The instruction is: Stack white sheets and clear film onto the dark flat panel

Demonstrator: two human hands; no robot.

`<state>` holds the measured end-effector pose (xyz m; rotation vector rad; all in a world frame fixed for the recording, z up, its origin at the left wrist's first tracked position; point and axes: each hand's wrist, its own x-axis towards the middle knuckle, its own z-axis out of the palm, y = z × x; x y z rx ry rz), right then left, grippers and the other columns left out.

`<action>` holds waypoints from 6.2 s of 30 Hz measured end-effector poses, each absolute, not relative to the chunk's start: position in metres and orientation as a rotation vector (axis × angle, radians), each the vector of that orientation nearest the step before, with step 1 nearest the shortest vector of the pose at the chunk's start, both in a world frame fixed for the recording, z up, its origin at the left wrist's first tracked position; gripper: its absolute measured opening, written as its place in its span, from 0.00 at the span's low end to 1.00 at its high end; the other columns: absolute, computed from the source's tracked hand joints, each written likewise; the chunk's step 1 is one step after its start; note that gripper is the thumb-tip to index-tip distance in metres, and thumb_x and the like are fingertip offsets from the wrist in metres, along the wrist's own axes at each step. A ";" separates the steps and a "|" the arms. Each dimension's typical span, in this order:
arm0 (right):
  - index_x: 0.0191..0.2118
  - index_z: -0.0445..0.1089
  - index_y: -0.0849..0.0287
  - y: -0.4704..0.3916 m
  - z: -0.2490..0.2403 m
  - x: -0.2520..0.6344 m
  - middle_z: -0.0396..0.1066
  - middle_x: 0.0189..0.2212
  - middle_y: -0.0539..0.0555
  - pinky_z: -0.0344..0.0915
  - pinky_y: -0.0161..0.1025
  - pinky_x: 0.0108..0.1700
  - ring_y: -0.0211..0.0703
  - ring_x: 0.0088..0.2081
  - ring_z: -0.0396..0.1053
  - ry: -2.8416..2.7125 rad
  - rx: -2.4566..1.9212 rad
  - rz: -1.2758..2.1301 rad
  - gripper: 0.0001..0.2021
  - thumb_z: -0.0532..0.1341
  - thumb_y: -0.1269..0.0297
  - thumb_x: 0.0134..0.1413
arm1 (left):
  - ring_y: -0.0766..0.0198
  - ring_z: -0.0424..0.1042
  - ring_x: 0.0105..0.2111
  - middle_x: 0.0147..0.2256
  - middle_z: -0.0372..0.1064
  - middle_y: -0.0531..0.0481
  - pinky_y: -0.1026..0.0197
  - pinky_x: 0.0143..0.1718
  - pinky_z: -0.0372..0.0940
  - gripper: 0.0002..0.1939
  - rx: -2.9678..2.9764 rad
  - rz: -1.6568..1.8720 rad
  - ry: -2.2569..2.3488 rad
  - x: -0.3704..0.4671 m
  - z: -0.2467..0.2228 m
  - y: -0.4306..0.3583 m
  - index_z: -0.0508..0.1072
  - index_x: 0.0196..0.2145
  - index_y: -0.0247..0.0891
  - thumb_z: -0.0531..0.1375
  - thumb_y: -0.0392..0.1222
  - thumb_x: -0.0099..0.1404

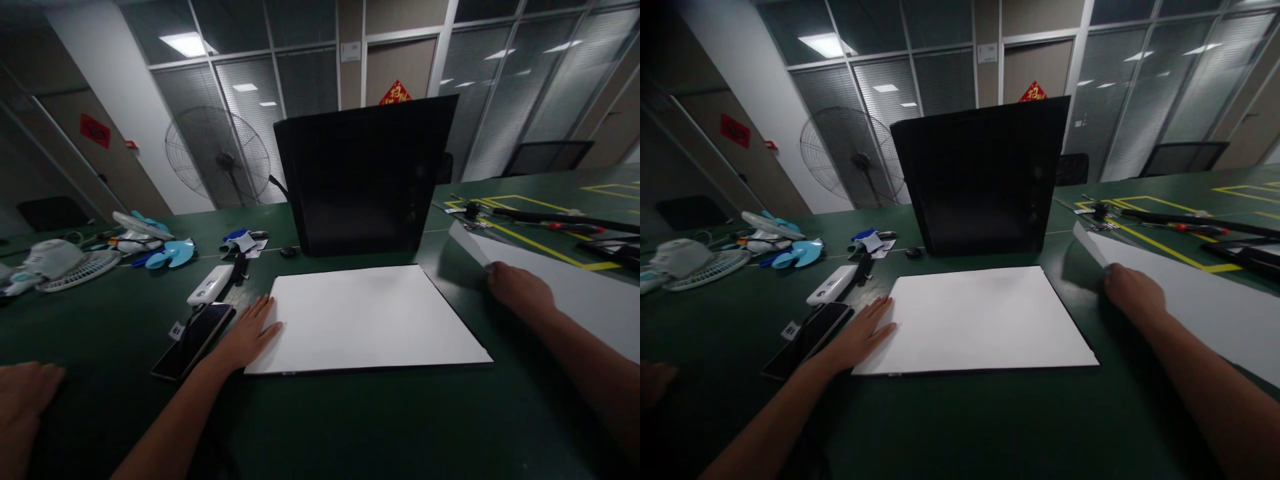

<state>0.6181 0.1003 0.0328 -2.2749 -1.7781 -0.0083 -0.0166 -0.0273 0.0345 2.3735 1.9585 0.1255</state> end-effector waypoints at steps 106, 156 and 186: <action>0.63 0.69 0.58 0.057 0.027 0.502 0.66 0.62 0.60 0.63 0.58 0.63 0.57 0.59 0.67 -2.347 -1.614 0.045 0.30 0.50 0.44 0.66 | 0.48 0.46 0.72 0.72 0.46 0.36 0.41 0.71 0.44 0.36 2.340 0.297 1.904 -0.026 0.024 -0.023 0.54 0.72 0.30 0.43 0.57 0.77; 0.49 0.75 0.59 -0.022 0.064 0.424 0.74 0.54 0.56 0.67 0.56 0.60 0.51 0.58 0.69 -2.630 -0.245 -0.259 0.11 0.63 0.62 0.64 | 0.45 0.50 0.71 0.71 0.50 0.34 0.38 0.70 0.46 0.34 2.293 0.393 1.935 -0.021 0.026 -0.022 0.58 0.69 0.31 0.47 0.57 0.76; 0.41 0.77 0.67 -0.032 0.064 0.424 0.77 0.47 0.63 0.78 0.42 0.37 0.51 0.47 0.77 -2.523 0.172 -0.432 0.12 0.56 0.71 0.65 | 0.53 0.53 0.70 0.69 0.57 0.44 0.48 0.71 0.46 0.32 2.128 0.562 1.869 -0.034 0.033 -0.020 0.64 0.67 0.34 0.44 0.48 0.71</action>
